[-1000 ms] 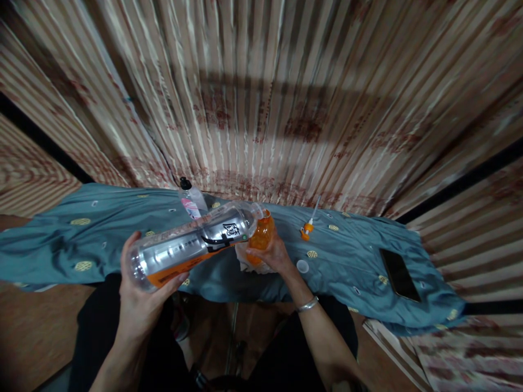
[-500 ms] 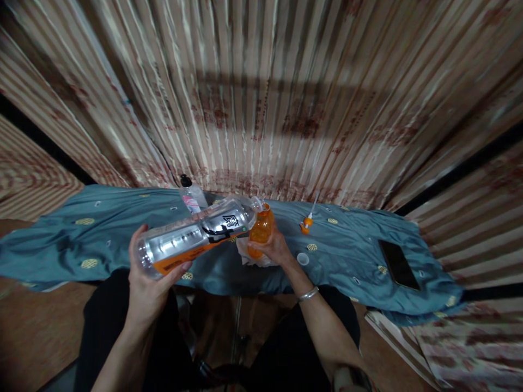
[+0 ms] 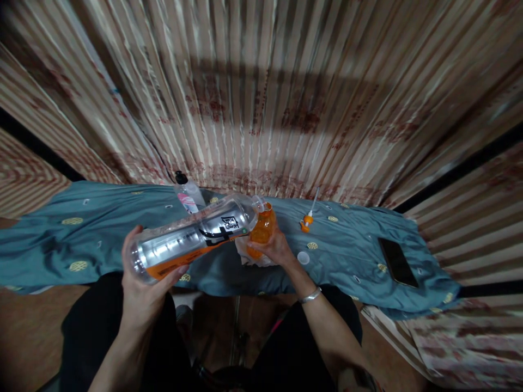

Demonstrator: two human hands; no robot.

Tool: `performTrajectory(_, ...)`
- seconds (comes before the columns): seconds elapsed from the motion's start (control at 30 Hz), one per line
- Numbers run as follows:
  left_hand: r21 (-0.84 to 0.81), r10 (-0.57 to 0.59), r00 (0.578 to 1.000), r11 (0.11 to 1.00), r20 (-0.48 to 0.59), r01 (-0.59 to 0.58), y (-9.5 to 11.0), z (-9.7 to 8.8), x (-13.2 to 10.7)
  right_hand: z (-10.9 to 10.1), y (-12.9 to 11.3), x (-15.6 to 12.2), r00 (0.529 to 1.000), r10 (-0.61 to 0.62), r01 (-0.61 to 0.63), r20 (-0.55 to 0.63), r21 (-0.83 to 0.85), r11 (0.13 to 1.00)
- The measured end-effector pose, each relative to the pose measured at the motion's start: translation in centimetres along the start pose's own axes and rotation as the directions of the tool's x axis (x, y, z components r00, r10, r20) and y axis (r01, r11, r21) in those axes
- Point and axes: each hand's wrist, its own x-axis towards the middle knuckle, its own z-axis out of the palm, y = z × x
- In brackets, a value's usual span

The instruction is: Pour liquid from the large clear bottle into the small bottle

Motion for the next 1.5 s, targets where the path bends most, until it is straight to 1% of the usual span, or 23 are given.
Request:
performTrajectory(0.13,0.002,0.008,0.999,1.000,-0.033,-0.008,0.4,0.4,-0.3,-0.2,-0.1,0.0,1.000,0.004,-0.004,0.018,-0.001,1.000)
performTrajectory(0.23,0.025,0.012,0.999,1.000,-0.038,-0.012,0.5,0.2,-0.5,-0.4,-0.4,0.0,0.999,0.008,-0.008,0.050,-0.011,1.000)
performTrajectory(0.43,0.080,0.012,1.000,0.997,0.029,-0.014,0.0,-0.8,-0.4,-0.6,-0.9,0.1,0.994,-0.044,0.040,0.105,0.040,0.998)
performTrajectory(0.57,0.082,0.004,0.999,0.997,0.033,-0.006,-0.3,-1.0,-0.2,-0.7,-0.7,0.2,0.995,-0.023,0.023,0.096,-0.002,1.000)
performTrajectory(0.7,0.076,0.001,0.999,0.997,0.035,-0.003,-0.2,-0.9,-0.2,-0.6,-0.5,0.1,0.996,-0.022,0.022,0.086,0.003,1.000)
performTrajectory(0.8,0.052,0.004,1.000,0.999,0.022,-0.005,0.2,-0.6,-0.4,-0.5,-0.5,0.0,0.997,-0.028,0.027,0.066,0.022,0.999)
performTrajectory(0.87,0.053,0.012,1.000,0.999,-0.007,-0.012,0.6,-0.4,-0.5,-0.5,-0.6,-0.1,0.998,-0.021,0.019,0.061,0.033,0.999)
performTrajectory(1.0,0.064,0.027,0.999,0.998,-0.029,-0.025,1.3,-0.1,-0.9,-0.5,-1.1,-0.2,0.996,0.002,-0.006,0.084,0.054,0.999)
performTrajectory(1.13,0.080,0.017,0.999,0.997,-0.030,-0.014,1.6,-0.1,-1.2,-0.5,-1.4,-0.3,0.996,-0.015,0.010,0.093,0.053,0.999)
performTrajectory(1.4,0.112,0.051,0.998,0.993,-0.033,-0.047,1.7,-0.4,-1.3,-0.2,-0.4,-0.4,0.998,0.002,-0.005,0.064,0.051,0.999)
performTrajectory(1.5,0.103,0.048,0.998,0.994,-0.032,-0.044,1.8,-0.4,-1.3,-0.2,-0.5,-0.4,0.999,-0.010,0.010,0.048,0.015,1.000)
